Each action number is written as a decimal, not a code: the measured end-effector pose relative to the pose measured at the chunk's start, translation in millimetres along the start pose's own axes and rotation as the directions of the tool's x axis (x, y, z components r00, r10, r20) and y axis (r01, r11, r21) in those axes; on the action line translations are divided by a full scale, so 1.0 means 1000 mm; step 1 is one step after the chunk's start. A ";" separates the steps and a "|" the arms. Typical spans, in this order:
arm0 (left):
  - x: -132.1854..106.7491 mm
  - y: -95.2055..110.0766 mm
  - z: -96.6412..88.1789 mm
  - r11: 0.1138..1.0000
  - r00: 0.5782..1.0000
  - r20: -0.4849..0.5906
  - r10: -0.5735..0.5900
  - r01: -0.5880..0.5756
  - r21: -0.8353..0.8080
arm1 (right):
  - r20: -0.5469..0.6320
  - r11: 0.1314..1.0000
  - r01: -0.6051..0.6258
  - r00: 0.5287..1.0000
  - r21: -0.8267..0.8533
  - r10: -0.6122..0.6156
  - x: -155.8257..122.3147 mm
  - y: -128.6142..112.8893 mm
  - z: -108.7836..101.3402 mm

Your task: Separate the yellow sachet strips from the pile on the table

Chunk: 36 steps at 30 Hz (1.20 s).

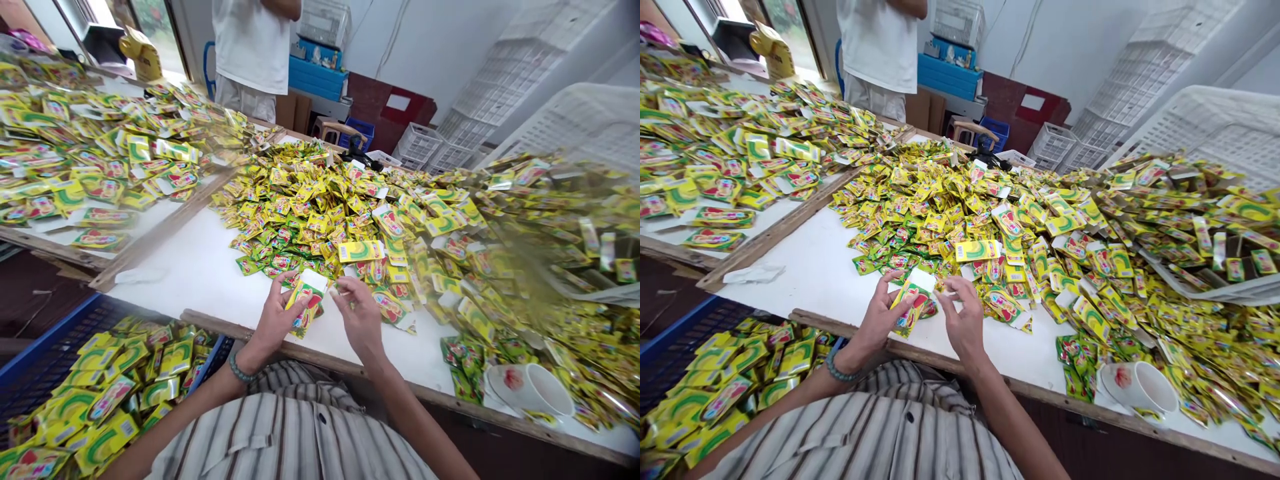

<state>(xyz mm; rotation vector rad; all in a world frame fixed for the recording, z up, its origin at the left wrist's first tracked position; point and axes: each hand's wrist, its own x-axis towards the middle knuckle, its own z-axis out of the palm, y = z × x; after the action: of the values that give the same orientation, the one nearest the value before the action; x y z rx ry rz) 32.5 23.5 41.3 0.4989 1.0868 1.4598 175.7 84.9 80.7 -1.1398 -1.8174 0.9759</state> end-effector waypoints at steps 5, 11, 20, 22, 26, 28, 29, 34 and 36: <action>-0.003 -0.003 -0.003 0.997 0.992 0.129 0.004 -0.015 0.079 | 0.251 0.968 -0.221 0.950 0.120 0.186 -0.011 0.014 0.008; -0.006 -0.001 -0.005 0.995 0.981 0.174 -0.088 0.077 0.068 | 0.288 0.956 -0.255 0.935 0.146 0.205 -0.006 0.005 -0.001; -0.009 -0.003 -0.003 0.994 0.995 0.100 -0.031 0.021 0.106 | 0.245 0.977 -0.214 0.946 -0.022 0.212 0.002 -0.010 -0.002; -0.010 -0.002 -0.004 0.992 0.994 0.107 -0.034 0.020 0.127 | 0.254 0.945 -0.322 0.920 0.058 0.298 0.003 -0.010 -0.002; -0.011 0.002 -0.006 0.984 0.982 0.184 -0.032 -0.001 0.179 | 0.345 0.800 -0.540 0.826 0.260 0.446 0.007 -0.007 -0.009; -0.012 0.005 -0.007 0.982 0.975 0.219 -0.026 -0.016 0.188 | 0.383 0.804 -0.544 0.815 0.241 0.436 0.009 -0.006 -0.014; -0.012 0.005 -0.008 0.985 0.972 0.232 -0.028 -0.013 0.175 | 0.404 0.827 -0.523 0.815 0.206 0.415 0.011 -0.007 -0.017; -0.015 0.004 -0.007 0.993 0.974 0.227 -0.015 -0.012 0.117 | 0.472 0.913 -0.395 0.826 0.096 0.308 0.008 -0.010 -0.026; -0.017 0.003 -0.005 0.990 0.981 0.195 0.014 -0.041 0.133 | 0.462 0.884 -0.427 0.833 0.189 0.303 0.001 -0.010 -0.021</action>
<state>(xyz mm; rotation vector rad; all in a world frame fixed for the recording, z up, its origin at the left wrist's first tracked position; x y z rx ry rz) 30.3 6.9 46.5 0.7404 1.0313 1.3353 190.9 87.4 98.8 -1.1837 -1.7211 1.7733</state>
